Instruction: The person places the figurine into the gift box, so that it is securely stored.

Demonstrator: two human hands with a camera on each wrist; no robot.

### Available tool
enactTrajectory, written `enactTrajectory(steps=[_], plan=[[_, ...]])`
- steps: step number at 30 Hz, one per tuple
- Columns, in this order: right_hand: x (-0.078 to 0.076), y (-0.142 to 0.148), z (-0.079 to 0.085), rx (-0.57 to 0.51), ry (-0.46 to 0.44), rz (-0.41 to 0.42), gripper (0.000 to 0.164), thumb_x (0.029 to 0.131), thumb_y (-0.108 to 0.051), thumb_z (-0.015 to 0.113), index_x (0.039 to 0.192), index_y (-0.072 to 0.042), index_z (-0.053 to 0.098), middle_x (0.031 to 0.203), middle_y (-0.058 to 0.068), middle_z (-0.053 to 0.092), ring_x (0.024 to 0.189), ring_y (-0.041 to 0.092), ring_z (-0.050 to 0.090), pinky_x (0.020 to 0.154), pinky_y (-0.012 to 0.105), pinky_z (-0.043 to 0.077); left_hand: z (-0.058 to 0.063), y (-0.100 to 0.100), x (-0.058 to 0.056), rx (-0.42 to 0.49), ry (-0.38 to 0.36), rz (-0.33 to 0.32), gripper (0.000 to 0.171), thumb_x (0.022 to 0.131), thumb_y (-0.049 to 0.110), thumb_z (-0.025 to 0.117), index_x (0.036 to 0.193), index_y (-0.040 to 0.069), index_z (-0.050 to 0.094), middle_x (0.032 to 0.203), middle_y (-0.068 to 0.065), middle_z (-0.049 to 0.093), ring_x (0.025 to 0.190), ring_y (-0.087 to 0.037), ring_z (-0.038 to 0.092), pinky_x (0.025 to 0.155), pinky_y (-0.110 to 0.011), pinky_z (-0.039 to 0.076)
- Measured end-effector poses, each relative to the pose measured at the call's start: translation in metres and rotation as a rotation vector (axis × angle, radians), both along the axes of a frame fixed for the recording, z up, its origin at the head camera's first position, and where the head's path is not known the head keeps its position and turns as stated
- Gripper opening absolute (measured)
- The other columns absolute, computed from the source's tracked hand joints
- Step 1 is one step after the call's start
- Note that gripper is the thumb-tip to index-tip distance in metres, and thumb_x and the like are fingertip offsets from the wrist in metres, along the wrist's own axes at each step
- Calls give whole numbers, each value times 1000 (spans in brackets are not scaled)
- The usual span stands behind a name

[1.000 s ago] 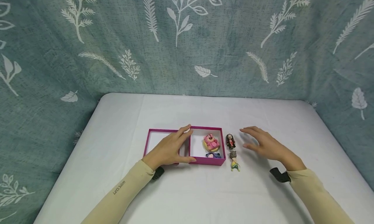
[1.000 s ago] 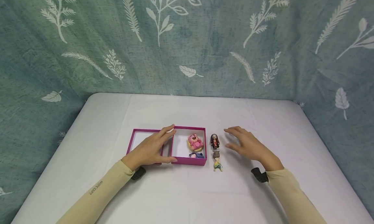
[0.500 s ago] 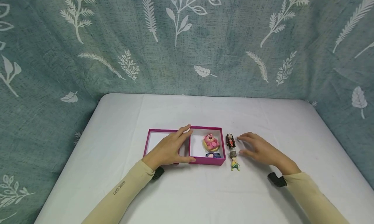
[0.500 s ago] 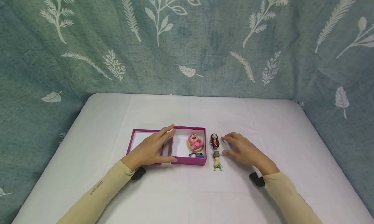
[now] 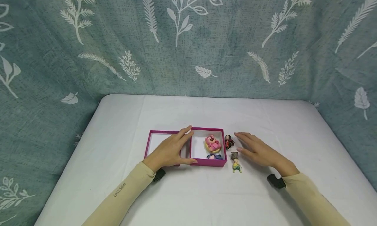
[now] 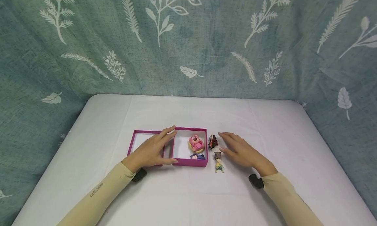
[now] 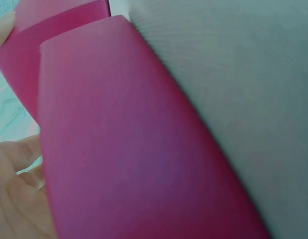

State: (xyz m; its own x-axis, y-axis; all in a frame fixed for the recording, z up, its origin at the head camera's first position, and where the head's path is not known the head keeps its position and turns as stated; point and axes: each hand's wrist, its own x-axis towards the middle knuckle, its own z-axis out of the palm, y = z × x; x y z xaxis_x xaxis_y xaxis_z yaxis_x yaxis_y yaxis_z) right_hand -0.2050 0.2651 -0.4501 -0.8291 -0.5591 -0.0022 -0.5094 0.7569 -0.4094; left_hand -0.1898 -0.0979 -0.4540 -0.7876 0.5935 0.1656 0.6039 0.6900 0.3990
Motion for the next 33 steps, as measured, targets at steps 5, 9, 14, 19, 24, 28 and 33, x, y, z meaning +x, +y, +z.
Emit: enactTrajectory(steps=[5, 9, 14, 19, 24, 28, 33], plan=[[-9, -5, 2, -14, 15, 36, 55, 101, -29, 54, 150, -9, 39, 151, 19, 40, 137, 42, 38, 108, 63, 33, -1, -1, 0, 4, 10, -2, 104, 76, 67, 71, 153, 9, 33, 162, -5, 25, 127, -29, 53, 107, -43, 45], [-13, -8, 1, -7, 17, 56, 49, 101, -28, 55, 144, -6, 47, 146, 21, 45, 134, 43, 42, 106, 64, 36, -2, 0, 0, 13, 19, -11, 103, 76, 66, 72, 152, 8, 35, 161, -7, 26, 125, -29, 54, 105, -42, 46], [-18, -12, 1, 5, 23, 44, 52, 99, -31, 58, 144, -6, 48, 140, 18, 51, 130, 40, 48, 105, 60, 40, -3, 1, -1, 5, 39, -13, 103, 75, 67, 71, 151, 7, 36, 161, -7, 28, 123, -28, 56, 104, -41, 47], [-21, -16, 3, 13, 10, 56, 51, 99, -30, 59, 145, -8, 48, 138, 17, 53, 128, 39, 50, 104, 59, 41, -2, 1, -1, 7, 37, -16, 103, 76, 66, 72, 152, 7, 35, 160, -8, 28, 123, -29, 56, 104, -42, 47], [-23, -18, 6, 44, -16, 59, 51, 99, -28, 59, 144, -7, 49, 136, 16, 55, 127, 37, 51, 103, 57, 43, -1, 1, 0, 14, 39, -19, 102, 76, 65, 72, 151, 6, 36, 160, -8, 28, 126, -29, 54, 105, -42, 47], [-24, -19, 9, 48, -30, 59, 51, 97, -24, 62, 141, -3, 52, 132, 15, 59, 123, 34, 54, 102, 56, 45, 0, 1, 0, 16, 40, -18, 102, 76, 65, 72, 151, 6, 36, 160, -8, 28, 126, -29, 54, 105, -42, 47], [-27, -19, 9, 40, -37, 48, 55, 92, -30, 68, 136, 0, 55, 129, 15, 61, 122, 33, 55, 102, 55, 45, 0, 1, 0, 15, 39, -15, 103, 76, 66, 72, 151, 6, 36, 160, -8, 28, 125, -29, 55, 104, -43, 47]])
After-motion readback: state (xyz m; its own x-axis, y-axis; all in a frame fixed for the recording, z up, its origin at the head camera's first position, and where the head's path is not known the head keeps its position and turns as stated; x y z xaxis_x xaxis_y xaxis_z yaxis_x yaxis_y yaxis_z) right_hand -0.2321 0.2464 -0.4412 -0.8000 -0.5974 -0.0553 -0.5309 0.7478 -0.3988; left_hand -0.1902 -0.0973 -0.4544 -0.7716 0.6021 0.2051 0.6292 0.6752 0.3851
